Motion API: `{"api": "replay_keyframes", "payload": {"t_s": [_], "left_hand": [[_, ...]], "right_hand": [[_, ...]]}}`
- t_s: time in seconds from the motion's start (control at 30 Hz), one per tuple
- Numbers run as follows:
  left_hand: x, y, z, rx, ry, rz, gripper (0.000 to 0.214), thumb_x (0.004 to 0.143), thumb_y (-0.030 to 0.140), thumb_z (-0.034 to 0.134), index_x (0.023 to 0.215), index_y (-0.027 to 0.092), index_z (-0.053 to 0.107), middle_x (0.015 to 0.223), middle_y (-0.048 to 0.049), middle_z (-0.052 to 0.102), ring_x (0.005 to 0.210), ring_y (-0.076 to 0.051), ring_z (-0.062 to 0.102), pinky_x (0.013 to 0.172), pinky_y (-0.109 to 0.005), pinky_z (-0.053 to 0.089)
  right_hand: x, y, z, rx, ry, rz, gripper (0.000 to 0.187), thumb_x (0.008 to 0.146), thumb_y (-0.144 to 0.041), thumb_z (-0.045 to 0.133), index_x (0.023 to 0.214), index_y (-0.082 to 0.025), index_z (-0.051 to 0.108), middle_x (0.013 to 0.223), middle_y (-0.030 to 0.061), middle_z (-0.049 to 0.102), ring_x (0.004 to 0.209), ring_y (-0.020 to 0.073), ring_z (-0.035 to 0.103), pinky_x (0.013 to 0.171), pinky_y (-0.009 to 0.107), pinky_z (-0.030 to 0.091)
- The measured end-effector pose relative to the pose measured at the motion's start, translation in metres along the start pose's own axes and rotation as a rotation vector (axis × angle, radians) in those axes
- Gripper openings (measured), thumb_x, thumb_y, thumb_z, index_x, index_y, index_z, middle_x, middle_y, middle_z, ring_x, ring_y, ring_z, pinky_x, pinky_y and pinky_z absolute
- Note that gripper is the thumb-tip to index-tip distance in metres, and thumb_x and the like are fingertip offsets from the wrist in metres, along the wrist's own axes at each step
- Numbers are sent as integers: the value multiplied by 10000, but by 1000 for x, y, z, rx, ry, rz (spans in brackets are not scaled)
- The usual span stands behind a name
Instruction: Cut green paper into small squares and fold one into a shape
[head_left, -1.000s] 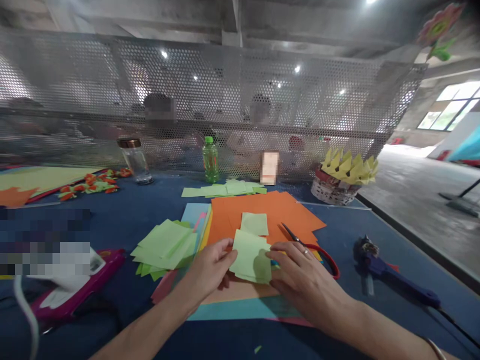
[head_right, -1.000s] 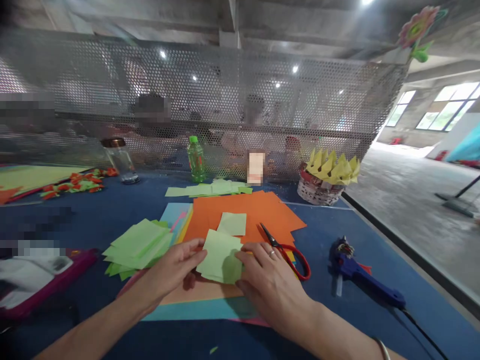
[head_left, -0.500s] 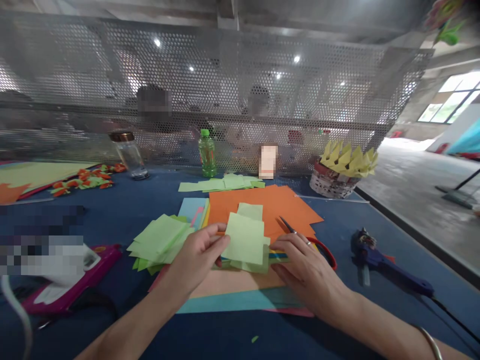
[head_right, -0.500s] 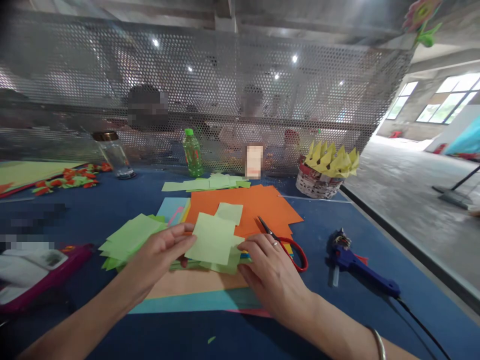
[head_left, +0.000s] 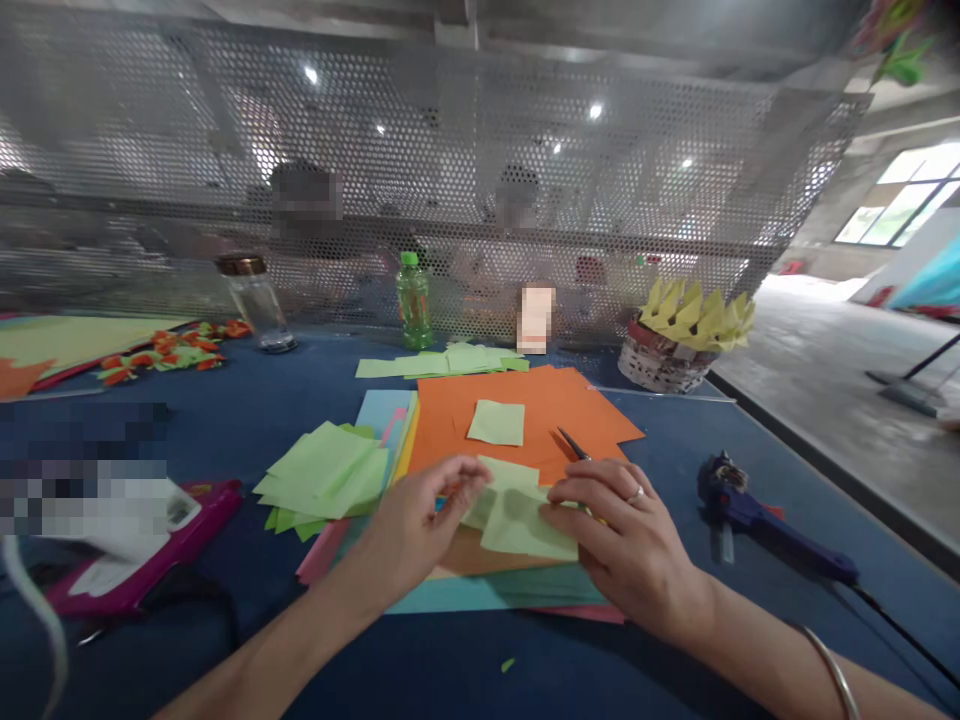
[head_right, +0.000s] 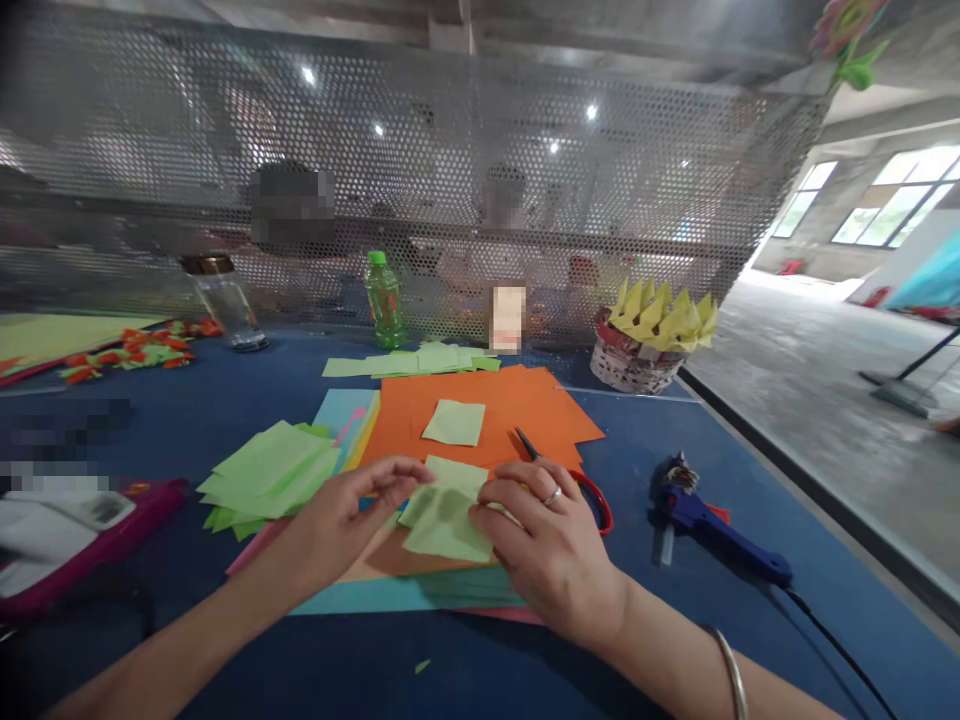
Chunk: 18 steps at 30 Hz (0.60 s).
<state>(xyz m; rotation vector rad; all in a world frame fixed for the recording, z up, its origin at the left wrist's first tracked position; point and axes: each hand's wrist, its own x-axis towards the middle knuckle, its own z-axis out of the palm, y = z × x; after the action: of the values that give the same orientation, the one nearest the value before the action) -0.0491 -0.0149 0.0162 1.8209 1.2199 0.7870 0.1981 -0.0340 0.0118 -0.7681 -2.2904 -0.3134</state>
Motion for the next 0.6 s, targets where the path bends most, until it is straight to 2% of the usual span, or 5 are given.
{"api": "replay_keyframes", "payload": {"t_s": [0.1, 0.27, 0.4, 0.5, 0.6], "left_hand": [[12, -11, -1, 378, 162, 121, 348, 935, 439, 474, 1187, 217, 566, 1265, -110, 594, 1201, -294, 517, 996, -439, 402], [31, -21, 14, 563, 71, 141, 536, 849, 341, 581, 1354, 217, 449, 1410, -114, 509, 1318, -317, 428, 1070, -488, 331], [34, -14, 13, 471, 82, 91, 416, 801, 236, 567, 1217, 233, 544, 1204, -76, 651, 1088, -262, 603, 949, -405, 427], [33, -6, -7, 410, 98, 3, 357, 820, 215, 500, 1171, 226, 564, 940, -44, 694, 790, -207, 653, 739, -318, 465], [33, -6, -34, 538, 225, -28, 346, 845, 258, 489, 1180, 205, 557, 881, -53, 671, 803, -235, 652, 750, -336, 448]], "right_hand": [[0, 6, -2, -20, 18, 22, 271, 855, -10, 502, 1000, -180, 655, 980, 48, 706, 1038, 229, 571, 893, 402, 383], [-3, 5, -2, 0, -1, -16, 268, 843, -6, 502, 992, -167, 655, 970, 54, 707, 1021, 229, 572, 900, 402, 386], [-4, 2, -2, -3, 0, -32, 259, 852, -3, 502, 977, -173, 652, 957, 42, 709, 1003, 218, 580, 896, 397, 391], [-6, 2, -2, -19, -23, -46, 215, 893, -44, 512, 989, -181, 647, 973, 35, 713, 1014, 206, 584, 907, 390, 394], [-9, 2, -1, -49, -73, -56, 194, 928, -89, 509, 1014, -196, 646, 1004, 33, 717, 1056, 200, 579, 946, 391, 390]]}}
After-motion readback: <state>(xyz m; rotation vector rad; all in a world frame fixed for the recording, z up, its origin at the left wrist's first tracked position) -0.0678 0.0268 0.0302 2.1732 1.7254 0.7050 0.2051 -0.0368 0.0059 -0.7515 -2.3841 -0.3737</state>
